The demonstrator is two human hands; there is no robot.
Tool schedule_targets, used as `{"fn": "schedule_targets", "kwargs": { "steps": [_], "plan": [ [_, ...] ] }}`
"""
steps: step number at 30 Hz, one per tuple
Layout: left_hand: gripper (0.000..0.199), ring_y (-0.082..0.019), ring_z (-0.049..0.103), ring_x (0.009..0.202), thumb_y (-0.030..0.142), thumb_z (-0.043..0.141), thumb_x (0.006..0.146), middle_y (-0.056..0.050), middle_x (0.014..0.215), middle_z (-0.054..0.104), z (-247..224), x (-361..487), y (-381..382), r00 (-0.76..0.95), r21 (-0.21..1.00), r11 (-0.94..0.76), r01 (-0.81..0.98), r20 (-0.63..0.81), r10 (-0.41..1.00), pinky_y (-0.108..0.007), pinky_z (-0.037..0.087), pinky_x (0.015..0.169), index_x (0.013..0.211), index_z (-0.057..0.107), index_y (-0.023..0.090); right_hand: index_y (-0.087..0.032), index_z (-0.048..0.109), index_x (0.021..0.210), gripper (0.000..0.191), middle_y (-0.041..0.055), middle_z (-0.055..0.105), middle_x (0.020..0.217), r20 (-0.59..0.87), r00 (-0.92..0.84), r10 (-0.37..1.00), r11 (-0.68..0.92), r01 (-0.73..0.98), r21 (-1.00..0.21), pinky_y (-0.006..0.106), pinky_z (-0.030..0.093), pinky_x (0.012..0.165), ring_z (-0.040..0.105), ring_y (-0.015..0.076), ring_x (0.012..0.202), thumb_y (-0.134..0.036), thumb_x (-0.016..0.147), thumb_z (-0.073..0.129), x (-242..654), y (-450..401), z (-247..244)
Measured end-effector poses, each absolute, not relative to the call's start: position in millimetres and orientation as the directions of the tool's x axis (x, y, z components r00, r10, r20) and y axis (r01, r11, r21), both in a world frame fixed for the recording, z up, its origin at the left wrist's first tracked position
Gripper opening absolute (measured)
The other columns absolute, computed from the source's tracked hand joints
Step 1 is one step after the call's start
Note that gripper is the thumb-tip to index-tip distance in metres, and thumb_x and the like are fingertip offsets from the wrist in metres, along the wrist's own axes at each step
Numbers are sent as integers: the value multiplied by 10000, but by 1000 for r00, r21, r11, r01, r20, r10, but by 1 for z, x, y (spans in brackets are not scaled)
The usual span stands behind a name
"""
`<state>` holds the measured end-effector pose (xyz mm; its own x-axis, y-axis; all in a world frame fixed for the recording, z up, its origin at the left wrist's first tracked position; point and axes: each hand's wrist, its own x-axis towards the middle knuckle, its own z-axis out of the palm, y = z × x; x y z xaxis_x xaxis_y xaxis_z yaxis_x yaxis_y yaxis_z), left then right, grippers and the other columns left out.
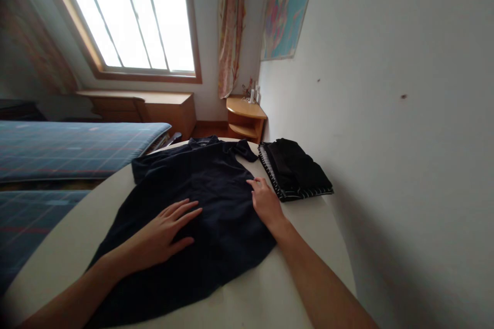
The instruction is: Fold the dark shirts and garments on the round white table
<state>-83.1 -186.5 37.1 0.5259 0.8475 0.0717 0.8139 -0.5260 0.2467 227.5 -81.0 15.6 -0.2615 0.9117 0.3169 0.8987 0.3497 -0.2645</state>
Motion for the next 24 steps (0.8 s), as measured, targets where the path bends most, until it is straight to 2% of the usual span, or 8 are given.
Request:
{"fn": "schedule_targets", "kwargs": {
  "steps": [4,6,8,11,14,18,21,24],
  "plan": [
    [849,-355,291,1478,436,797,777,-54,1609,343,51,-60,-210,672,334,-643,689,38,739,-550,366,1156,1516,390,348,-224,684,1190,405,86,544,1354,340,-298,892,403,865,-299,314,518,968,655,195,1077,-62,935,414,237,-72,10],
    [736,-360,304,1471,391,814,771,-43,1598,364,52,-51,-215,737,341,-701,627,33,675,-539,387,1144,1436,502,356,-208,688,1177,410,95,544,1354,347,-318,882,422,860,-286,319,505,995,631,201,1130,-38,922,415,238,-66,9],
    [451,-329,378,1436,338,749,853,-27,1540,452,49,-45,-216,781,329,-750,574,57,622,-498,404,1137,1288,630,335,-196,694,1164,413,105,549,1351,363,-342,867,446,857,-260,337,484,1034,599,209,1181,-21,911,418,236,-63,9],
    [191,-248,525,1310,306,628,959,-8,1367,607,45,-39,-214,823,303,-811,501,124,554,-400,446,1090,1143,682,299,-190,707,1146,393,114,569,1341,405,-404,820,506,843,-184,405,431,1104,536,243,1248,-25,905,444,234,-67,12],
    [139,-191,619,1134,275,579,992,6,1221,673,42,-33,-213,849,256,-856,449,176,498,-324,487,973,1102,664,276,-206,726,1111,332,104,594,1326,431,-455,779,554,822,-134,474,392,1137,470,286,1309,-71,909,500,231,-77,15],
    [116,-163,641,991,214,542,1008,10,1088,704,41,-26,-215,848,199,-877,437,233,476,-289,476,835,1052,643,250,-225,730,1097,283,91,607,1323,444,-456,771,568,807,-158,517,365,1155,390,307,1385,-126,913,539,229,-87,14],
    [111,-156,639,949,205,512,1018,-6,1009,709,42,-27,-215,824,244,-863,442,270,498,-283,465,830,1017,622,223,-220,728,1107,268,98,610,1327,422,-434,796,552,807,-210,505,377,1151,406,298,1381,-163,924,540,230,-90,11],
    [125,-154,632,922,145,501,981,-14,1010,704,45,-32,-216,808,348,-829,437,252,532,-289,468,850,1012,601,213,-212,727,1119,263,106,612,1331,393,-412,822,528,810,-255,491,381,1152,440,289,1359,-193,934,541,233,-91,11]
  ]
}}
